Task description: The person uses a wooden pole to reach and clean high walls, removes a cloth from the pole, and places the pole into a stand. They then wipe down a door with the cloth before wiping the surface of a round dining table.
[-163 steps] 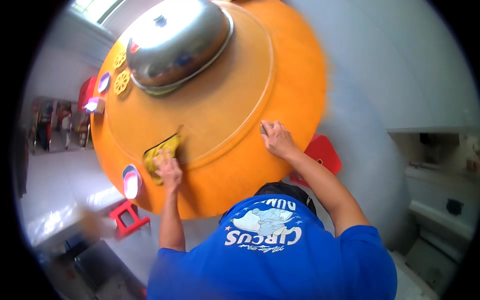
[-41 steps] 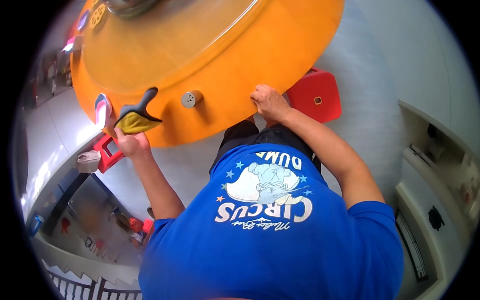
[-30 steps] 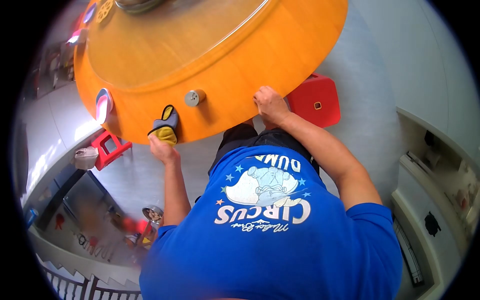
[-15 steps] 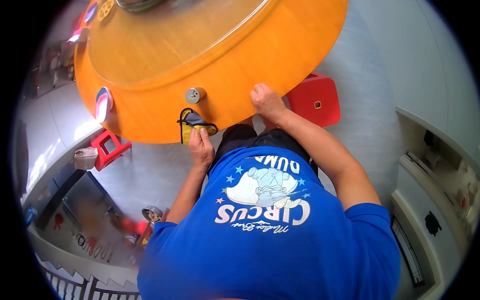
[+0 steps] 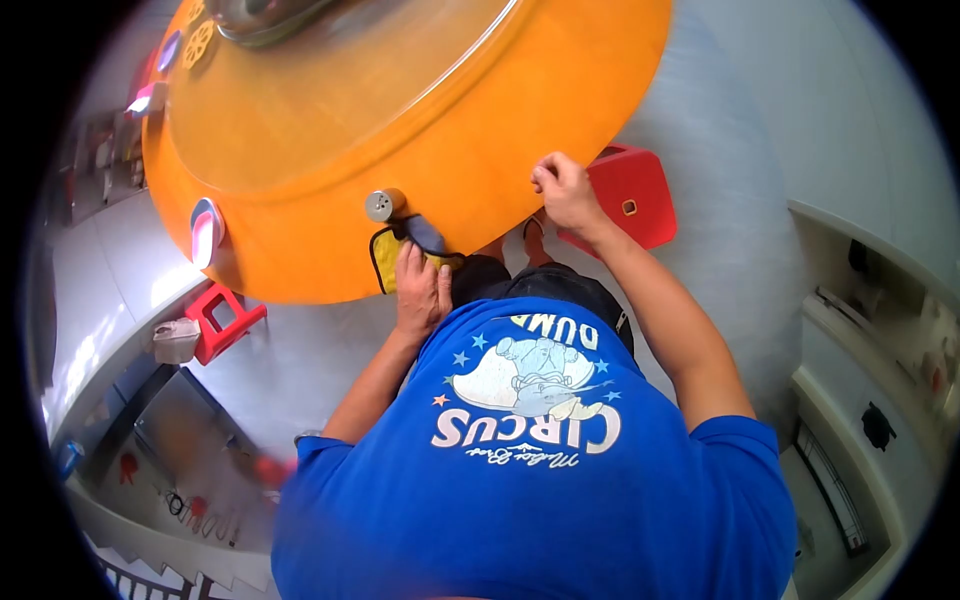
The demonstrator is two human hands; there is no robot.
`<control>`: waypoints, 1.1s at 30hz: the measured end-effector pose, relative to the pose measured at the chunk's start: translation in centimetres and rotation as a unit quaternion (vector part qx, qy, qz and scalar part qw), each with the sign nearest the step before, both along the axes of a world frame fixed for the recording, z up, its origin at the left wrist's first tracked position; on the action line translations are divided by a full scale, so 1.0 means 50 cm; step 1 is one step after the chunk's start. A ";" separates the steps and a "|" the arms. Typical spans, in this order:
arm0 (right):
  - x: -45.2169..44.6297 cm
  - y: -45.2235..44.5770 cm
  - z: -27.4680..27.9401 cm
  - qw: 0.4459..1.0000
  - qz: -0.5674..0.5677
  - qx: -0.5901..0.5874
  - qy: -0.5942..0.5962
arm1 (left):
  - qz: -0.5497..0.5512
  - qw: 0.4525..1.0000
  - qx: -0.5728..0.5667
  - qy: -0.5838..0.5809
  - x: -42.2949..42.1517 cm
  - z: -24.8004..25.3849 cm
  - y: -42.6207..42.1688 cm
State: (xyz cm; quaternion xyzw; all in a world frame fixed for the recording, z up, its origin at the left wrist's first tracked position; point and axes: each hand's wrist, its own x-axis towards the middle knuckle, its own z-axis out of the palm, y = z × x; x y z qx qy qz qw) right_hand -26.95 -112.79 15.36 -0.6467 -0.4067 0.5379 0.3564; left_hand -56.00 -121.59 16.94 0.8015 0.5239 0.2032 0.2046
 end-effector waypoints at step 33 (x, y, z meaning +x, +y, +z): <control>-0.073 -0.020 -0.049 0.853 0.286 0.283 -0.333 | 0.018 0.999 0.003 0.036 0.117 -0.086 0.079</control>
